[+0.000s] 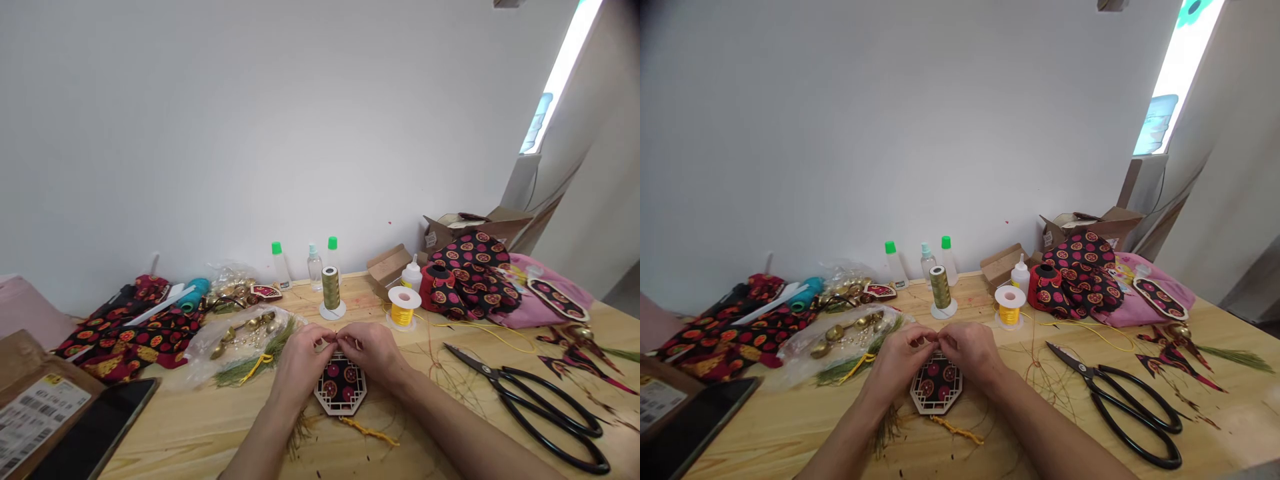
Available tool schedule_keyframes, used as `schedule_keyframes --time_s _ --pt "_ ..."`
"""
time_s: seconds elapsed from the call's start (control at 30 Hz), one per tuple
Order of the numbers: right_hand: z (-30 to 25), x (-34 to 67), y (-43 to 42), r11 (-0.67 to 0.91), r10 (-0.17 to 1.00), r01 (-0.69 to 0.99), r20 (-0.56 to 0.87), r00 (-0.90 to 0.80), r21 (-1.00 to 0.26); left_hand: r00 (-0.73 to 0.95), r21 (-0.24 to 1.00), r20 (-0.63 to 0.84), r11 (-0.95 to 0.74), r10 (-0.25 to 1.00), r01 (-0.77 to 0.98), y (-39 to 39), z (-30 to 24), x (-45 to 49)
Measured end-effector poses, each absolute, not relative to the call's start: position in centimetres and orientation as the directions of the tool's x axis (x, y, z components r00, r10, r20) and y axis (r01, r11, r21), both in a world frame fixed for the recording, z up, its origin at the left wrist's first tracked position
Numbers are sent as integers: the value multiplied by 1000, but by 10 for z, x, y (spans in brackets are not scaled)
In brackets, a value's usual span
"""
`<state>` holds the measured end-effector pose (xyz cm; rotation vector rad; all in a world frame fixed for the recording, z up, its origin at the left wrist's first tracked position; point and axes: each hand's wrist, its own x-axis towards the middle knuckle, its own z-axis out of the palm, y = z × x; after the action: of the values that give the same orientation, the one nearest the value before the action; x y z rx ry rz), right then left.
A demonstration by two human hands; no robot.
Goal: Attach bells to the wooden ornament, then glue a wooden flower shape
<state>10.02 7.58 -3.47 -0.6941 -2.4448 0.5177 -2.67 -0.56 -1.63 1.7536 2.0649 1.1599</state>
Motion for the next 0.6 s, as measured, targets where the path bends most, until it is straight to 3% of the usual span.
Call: schedule_keyframes --time_s 0.2,0.6 --pt "-37 100 76 833 524 321 455 -720 -451 -300 666 324 8 897 746 -4 -21 -27" --pt "-39 97 77 825 529 261 522 -669 -502 -334 753 301 -8 893 658 -2 -24 -27"
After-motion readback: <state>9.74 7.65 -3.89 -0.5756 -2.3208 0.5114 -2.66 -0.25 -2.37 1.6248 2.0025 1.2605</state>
